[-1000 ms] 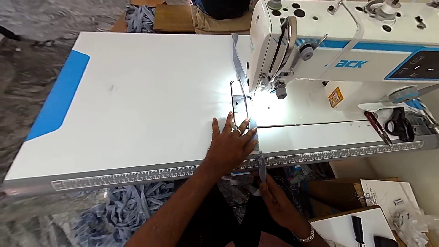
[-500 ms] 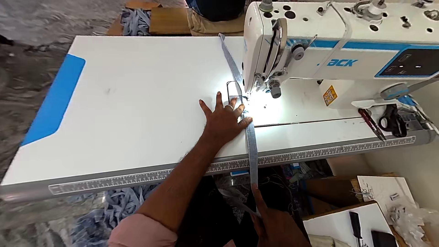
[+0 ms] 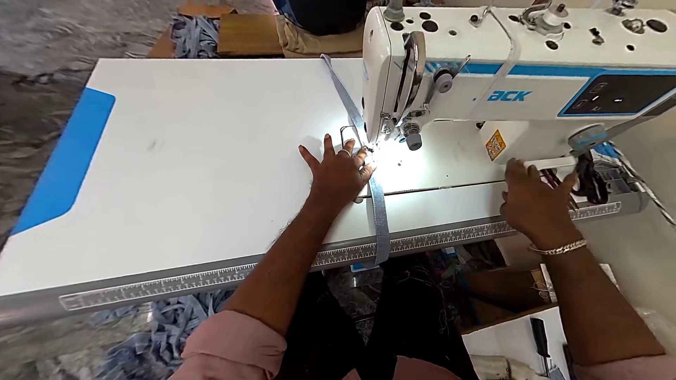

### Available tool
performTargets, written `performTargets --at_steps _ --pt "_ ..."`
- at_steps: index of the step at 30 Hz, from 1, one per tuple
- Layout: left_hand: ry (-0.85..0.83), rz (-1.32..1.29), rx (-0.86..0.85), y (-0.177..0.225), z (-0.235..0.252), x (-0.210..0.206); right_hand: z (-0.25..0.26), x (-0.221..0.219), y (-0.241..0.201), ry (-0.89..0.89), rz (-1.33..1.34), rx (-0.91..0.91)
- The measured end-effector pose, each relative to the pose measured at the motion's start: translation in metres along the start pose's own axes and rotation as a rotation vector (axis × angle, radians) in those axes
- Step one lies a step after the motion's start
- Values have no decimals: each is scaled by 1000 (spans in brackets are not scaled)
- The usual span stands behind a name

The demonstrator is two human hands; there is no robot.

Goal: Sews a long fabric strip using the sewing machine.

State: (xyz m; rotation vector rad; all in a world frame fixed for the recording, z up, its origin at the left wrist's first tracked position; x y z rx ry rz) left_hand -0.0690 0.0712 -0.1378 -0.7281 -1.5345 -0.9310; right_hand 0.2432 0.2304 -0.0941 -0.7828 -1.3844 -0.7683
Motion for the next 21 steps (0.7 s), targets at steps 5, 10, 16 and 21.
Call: performTargets --at_steps 5,10,16,21 --pt "144 -75 -17 -3 -8 1 -34 49 1 164 298 20" --pt "148 -82 -271 29 -75 -14 -119 -82 -99 -659 786 338" --pt "120 -75 -318 28 -102 -20 -141 -153 -191 -668 1353 413" --pt "113 -47 -294 27 -98 -21 -162 -149 -195 -712 1387 473"
Point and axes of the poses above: each hand's wrist, its own z-axis towards the middle knuckle, its own x-axis out of the back of the hand, y = z × x, the point moved 8 cm from there along z, towards the middle knuckle, and after that the axes turned 1 degree about y, right-handed, at the moved point
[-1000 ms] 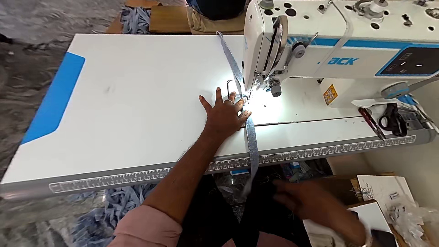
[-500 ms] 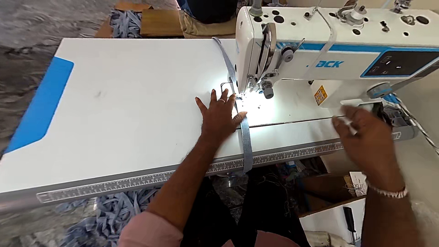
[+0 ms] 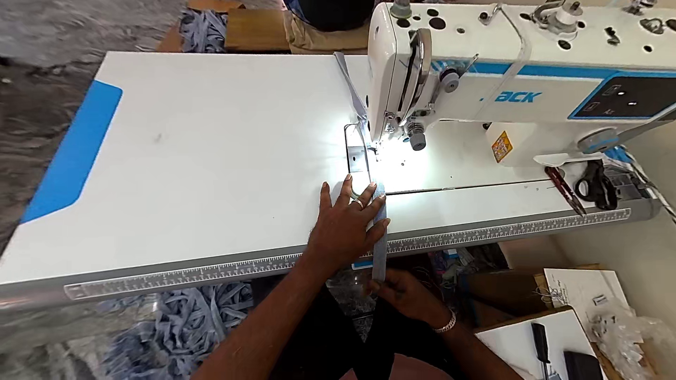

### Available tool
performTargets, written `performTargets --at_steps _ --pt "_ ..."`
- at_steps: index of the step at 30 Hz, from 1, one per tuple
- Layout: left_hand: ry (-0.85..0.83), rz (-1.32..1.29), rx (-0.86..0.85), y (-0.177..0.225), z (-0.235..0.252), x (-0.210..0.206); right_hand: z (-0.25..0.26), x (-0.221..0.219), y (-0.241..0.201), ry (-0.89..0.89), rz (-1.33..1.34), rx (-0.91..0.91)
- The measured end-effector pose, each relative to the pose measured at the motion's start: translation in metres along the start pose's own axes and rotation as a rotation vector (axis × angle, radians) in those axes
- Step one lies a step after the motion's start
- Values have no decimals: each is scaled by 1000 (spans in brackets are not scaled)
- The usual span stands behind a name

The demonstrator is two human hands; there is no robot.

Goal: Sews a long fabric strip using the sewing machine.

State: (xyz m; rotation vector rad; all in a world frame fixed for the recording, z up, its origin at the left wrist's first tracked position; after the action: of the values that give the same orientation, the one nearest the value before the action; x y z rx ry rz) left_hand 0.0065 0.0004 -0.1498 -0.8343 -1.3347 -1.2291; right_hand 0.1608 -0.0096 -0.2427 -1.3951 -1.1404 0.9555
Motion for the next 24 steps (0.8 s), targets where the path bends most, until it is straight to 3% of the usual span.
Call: performTargets --at_steps 24 --pt "23 -25 -4 0 0 2 -16 -9 15 39 -23 -37"
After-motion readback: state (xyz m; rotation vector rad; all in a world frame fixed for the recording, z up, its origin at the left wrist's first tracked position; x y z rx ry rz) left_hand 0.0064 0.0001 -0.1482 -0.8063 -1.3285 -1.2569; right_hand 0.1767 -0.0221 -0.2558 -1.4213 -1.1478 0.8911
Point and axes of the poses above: each hand's wrist, its own z-axis towards the middle knuckle, its own x-axis out of the back of the hand, y = z × x, the point moved 8 cm from there along z, towards the middle knuckle, and after that the axes turned 1 degree about y, right-handed, at the moved point
